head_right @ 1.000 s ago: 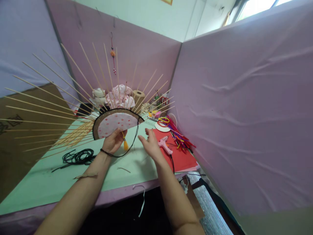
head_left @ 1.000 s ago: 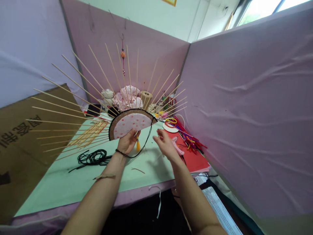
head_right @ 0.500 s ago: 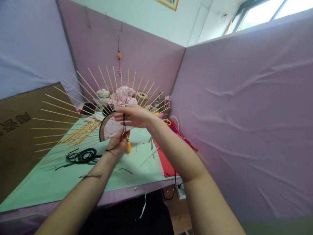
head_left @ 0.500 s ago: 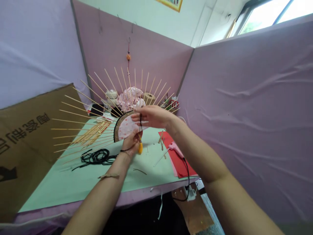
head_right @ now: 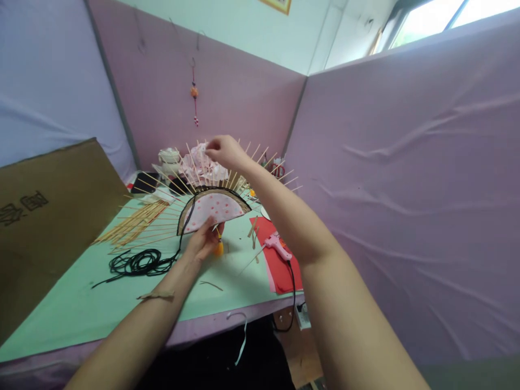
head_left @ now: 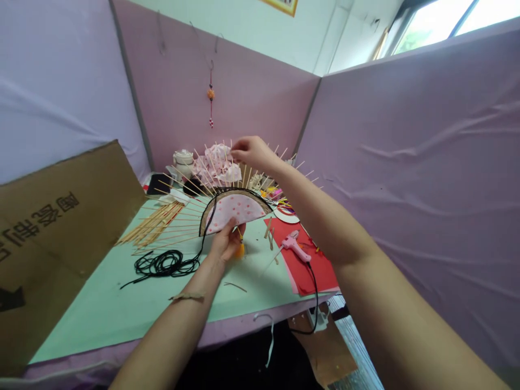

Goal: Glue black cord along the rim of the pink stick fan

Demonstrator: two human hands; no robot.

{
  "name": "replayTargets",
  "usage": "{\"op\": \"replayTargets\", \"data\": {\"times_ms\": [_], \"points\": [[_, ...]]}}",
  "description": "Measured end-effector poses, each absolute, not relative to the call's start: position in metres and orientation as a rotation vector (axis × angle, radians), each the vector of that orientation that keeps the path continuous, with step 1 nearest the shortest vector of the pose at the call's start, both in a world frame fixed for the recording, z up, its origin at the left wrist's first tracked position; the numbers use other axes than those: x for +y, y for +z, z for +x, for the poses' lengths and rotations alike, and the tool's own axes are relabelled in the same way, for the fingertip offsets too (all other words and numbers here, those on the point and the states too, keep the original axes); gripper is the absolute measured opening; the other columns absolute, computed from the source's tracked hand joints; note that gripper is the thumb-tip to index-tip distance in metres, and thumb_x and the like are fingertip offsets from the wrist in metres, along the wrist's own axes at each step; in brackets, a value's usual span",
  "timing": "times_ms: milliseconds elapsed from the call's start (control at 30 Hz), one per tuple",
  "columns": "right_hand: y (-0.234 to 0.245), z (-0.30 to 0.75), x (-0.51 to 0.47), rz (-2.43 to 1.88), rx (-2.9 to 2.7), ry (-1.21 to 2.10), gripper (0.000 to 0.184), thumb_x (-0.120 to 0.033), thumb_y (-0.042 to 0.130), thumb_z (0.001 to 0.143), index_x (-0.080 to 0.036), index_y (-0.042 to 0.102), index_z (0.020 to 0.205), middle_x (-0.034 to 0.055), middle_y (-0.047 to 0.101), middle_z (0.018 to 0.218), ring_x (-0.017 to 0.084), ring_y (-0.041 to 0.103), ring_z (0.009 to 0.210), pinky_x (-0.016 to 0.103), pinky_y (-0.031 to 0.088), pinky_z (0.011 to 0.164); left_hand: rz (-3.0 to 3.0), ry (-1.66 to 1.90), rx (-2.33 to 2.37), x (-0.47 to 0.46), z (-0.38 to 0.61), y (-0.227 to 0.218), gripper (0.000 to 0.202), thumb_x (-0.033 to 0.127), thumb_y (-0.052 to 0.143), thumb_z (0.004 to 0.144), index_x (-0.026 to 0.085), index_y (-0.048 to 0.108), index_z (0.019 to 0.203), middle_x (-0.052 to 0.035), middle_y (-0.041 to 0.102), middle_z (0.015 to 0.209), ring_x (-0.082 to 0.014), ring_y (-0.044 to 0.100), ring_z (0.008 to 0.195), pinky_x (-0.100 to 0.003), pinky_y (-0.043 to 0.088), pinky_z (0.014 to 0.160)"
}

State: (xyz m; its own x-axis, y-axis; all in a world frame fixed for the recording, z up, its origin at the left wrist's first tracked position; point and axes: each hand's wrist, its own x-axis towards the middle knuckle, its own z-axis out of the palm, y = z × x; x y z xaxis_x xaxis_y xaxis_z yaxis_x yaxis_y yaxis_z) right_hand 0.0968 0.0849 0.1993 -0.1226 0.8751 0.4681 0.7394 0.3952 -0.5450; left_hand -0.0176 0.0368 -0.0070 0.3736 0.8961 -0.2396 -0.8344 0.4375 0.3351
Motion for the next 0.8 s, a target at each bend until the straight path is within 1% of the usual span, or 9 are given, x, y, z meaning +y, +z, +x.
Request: {"op": "replayTargets", "data": {"times_ms": [67,167,267,367,500,633,700,800], "points": [[0.179,0.115,0.059,-1.396,-1.932,-0.056,0.004,-0.015,0.063,0.080,-0.016,0.066,0.077,0.0019,0.065,0.073,0.013,0.056,0.068,0.027,0.043,0.068,0.164,1.132,0.401,0.037,-0.017,-0.007,0.016,0.001,0.065,0.076,0.015,0.062,0.084,-0.0026,0.071,0.078,-0.0113,0.068,0.067,-0.024,0.059,0.070],[0.139,0.145,0.021,-1.512,-1.999,-0.302,0.011,-0.014,0.059,0.082,-0.018,0.068,0.077,0.0029,0.066,0.078,0.015,0.057,0.074,0.028,0.040,0.070,0.165,1.169,0.407,0.036,-0.016,-0.007,0.014,0.000,0.063,0.077,0.014,0.062,0.082,-0.0025,0.070,0.075,-0.0112,0.067,0.066,-0.025,0.060,0.070],[0.100,0.168,-0.006,-1.617,-1.937,-0.475,0.011,-0.021,0.060,0.086,-0.021,0.070,0.084,0.0052,0.067,0.088,0.019,0.058,0.085,0.031,0.036,0.074,0.195,1.211,0.416,0.034,-0.014,-0.008,0.014,-0.001,0.061,0.078,0.013,0.062,0.082,-0.0025,0.070,0.074,-0.0110,0.067,0.066,-0.026,0.060,0.070],[0.074,0.177,-0.018,-1.647,-1.851,-0.563,0.012,-0.024,0.058,0.089,-0.023,0.070,0.089,0.0052,0.068,0.093,0.020,0.058,0.092,0.033,0.034,0.078,0.240,1.224,0.423,0.032,-0.012,-0.010,0.015,0.000,0.064,0.076,0.013,0.063,0.083,-0.0027,0.071,0.077,-0.0107,0.067,0.068,-0.026,0.059,0.072],[0.059,0.177,-0.021,-1.601,-1.834,-0.649,0.012,-0.027,0.058,0.090,-0.024,0.070,0.089,0.0035,0.070,0.098,0.019,0.057,0.096,0.035,0.030,0.083,0.295,1.241,0.445,0.030,-0.011,-0.012,0.018,0.001,0.067,0.074,0.014,0.064,0.085,-0.0027,0.071,0.080,-0.0109,0.068,0.070,-0.026,0.059,0.074],[0.053,0.174,-0.019,-1.570,-1.808,-0.761,0.015,-0.032,0.058,0.090,-0.027,0.071,0.087,0.0022,0.070,0.104,0.022,0.050,0.105,0.039,0.025,0.090,0.316,1.249,0.450,0.030,-0.011,-0.012,0.017,0.002,0.069,0.073,0.014,0.064,0.083,-0.0020,0.071,0.079,-0.0105,0.068,0.071,-0.026,0.058,0.077],[0.051,0.174,-0.017,-1.572,-1.805,-0.790,0.016,-0.033,0.057,0.090,-0.028,0.072,0.088,0.0023,0.069,0.106,0.023,0.046,0.106,0.040,0.024,0.091,0.310,1.247,0.454,0.030,-0.011,-0.011,0.018,0.002,0.070,0.072,0.014,0.064,0.083,-0.0017,0.071,0.078,-0.0102,0.067,0.070,-0.026,0.058,0.077],[0.052,0.174,-0.014,-1.576,-1.835,-0.782,0.016,-0.033,0.057,0.090,-0.029,0.073,0.089,0.0026,0.070,0.104,0.024,0.045,0.105,0.041,0.023,0.091,0.293,1.240,0.466,0.030,-0.011,-0.010,0.019,0.001,0.071,0.070,0.014,0.064,0.083,-0.0015,0.071,0.078,-0.0099,0.067,0.069,-0.027,0.058,0.077]]}}
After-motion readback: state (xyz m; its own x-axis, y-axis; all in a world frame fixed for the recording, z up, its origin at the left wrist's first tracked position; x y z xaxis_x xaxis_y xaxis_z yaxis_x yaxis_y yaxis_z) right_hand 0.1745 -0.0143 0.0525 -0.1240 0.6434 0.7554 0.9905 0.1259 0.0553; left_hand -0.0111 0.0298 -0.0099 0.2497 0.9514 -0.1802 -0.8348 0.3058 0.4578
